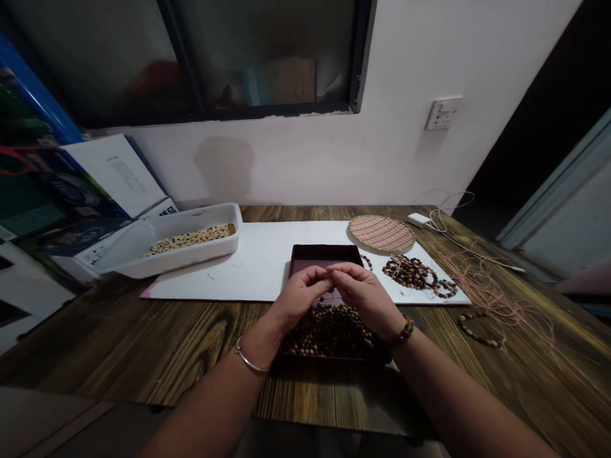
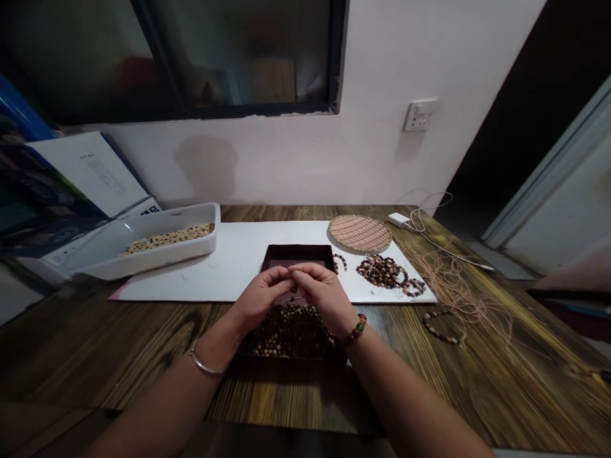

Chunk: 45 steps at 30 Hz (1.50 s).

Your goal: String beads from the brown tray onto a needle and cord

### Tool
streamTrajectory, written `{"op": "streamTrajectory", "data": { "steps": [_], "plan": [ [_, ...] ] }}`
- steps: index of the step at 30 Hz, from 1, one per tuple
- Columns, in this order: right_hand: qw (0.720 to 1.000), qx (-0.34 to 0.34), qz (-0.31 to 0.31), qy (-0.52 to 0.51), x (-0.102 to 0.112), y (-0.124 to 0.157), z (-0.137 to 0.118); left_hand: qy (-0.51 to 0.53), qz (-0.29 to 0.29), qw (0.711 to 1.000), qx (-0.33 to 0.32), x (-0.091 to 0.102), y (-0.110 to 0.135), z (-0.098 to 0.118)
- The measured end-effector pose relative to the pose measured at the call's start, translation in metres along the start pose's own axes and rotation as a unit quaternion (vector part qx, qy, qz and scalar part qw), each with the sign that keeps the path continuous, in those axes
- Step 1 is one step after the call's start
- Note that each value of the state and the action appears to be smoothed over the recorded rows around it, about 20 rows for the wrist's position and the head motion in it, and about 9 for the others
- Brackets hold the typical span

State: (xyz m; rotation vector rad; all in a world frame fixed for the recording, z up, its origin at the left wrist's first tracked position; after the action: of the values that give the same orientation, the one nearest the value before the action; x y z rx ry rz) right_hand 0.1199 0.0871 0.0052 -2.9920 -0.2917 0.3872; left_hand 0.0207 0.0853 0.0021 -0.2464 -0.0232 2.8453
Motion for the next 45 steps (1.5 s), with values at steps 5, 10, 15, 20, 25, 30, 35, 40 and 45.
{"op": "streamTrajectory", "data": {
  "steps": [5,10,15,20,25,30,35,40,45],
  "plan": [
    [0.998,0.029,0.026,0.039,0.011,-0.001,-0.011,0.081,0.058,0.995,0.014,0.015,-0.001,0.001],
    [0.994,0.05,0.063,0.077,0.023,-0.002,-0.022,0.125,0.102,0.987,0.027,0.028,-0.001,0.004],
    [0.998,0.039,0.039,0.037,0.016,-0.004,-0.013,0.064,0.067,0.994,0.054,0.021,-0.002,-0.002],
    [0.998,0.061,0.01,-0.006,0.012,-0.004,-0.012,-0.037,0.069,0.996,0.045,0.019,-0.002,-0.002],
    [0.997,0.057,0.008,-0.052,0.013,-0.003,-0.012,-0.085,0.081,0.993,0.009,0.02,-0.002,0.005],
    [0.999,0.021,0.036,-0.007,0.016,-0.002,-0.011,-0.057,0.076,0.995,0.0,0.02,-0.001,0.006],
    [0.994,-0.015,-0.036,0.1,0.0,0.0,-0.004,-0.067,0.042,0.997,-0.021,0.012,0.001,0.01],
    [0.99,-0.038,-0.021,0.132,0.008,-0.001,-0.004,-0.041,0.086,0.995,-0.027,0.022,-0.002,0.008],
    [0.986,-0.003,0.018,0.165,0.021,-0.003,-0.015,-0.07,0.187,0.978,-0.063,0.049,-0.006,0.01]
  ]
}}
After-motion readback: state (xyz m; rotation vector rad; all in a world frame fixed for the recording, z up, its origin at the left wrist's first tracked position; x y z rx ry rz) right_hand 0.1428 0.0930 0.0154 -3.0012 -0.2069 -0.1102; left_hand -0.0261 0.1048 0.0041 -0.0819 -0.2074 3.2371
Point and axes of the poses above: each hand's wrist, its own y-axis away from the middle knuckle, its own x-axis out of the back of the hand, z = x × y, the point moved 8 cm from there along -y, towards the middle knuckle, and after that the axes turned 3 degrees about x, right-handed, at the moved point
